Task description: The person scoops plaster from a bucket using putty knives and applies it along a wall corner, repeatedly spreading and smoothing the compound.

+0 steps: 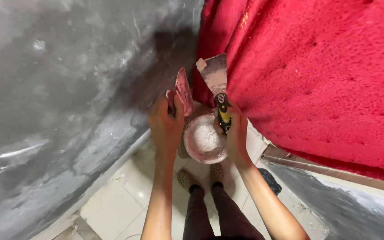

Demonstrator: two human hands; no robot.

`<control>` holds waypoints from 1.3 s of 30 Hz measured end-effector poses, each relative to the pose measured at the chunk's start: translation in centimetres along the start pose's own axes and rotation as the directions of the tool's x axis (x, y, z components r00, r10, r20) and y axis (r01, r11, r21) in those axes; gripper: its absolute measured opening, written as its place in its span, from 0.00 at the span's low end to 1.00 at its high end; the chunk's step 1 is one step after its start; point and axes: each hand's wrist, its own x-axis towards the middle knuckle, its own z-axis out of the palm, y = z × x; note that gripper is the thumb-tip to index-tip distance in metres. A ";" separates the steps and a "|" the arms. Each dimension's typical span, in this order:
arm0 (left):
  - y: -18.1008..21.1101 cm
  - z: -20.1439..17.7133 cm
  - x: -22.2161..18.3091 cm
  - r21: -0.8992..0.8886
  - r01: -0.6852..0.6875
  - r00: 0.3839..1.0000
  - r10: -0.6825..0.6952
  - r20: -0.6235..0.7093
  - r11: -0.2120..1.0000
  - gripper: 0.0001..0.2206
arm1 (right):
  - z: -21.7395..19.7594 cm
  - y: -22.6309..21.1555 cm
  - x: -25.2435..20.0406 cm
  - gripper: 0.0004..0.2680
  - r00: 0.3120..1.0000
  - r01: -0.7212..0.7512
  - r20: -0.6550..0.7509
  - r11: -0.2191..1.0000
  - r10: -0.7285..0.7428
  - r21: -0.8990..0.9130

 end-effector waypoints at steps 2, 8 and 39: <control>2.1 -1.8 2.4 -0.020 -0.038 0.999 0.037 -0.024 0.999 0.09 | 2.4 -2.8 -0.3 0.11 0.999 -0.043 0.005 0.990 0.043 0.138; 9.9 -7.6 8.4 -0.110 -0.188 0.973 0.170 -0.154 0.976 0.07 | 8.9 -12.0 -1.0 0.16 0.975 0.181 0.093 0.967 -0.200 0.181; 42.4 -21.0 40.1 0.426 -0.678 0.416 0.791 -0.450 0.599 0.07 | 26.1 -51.6 13.3 0.18 0.501 0.711 0.216 0.541 -0.838 0.449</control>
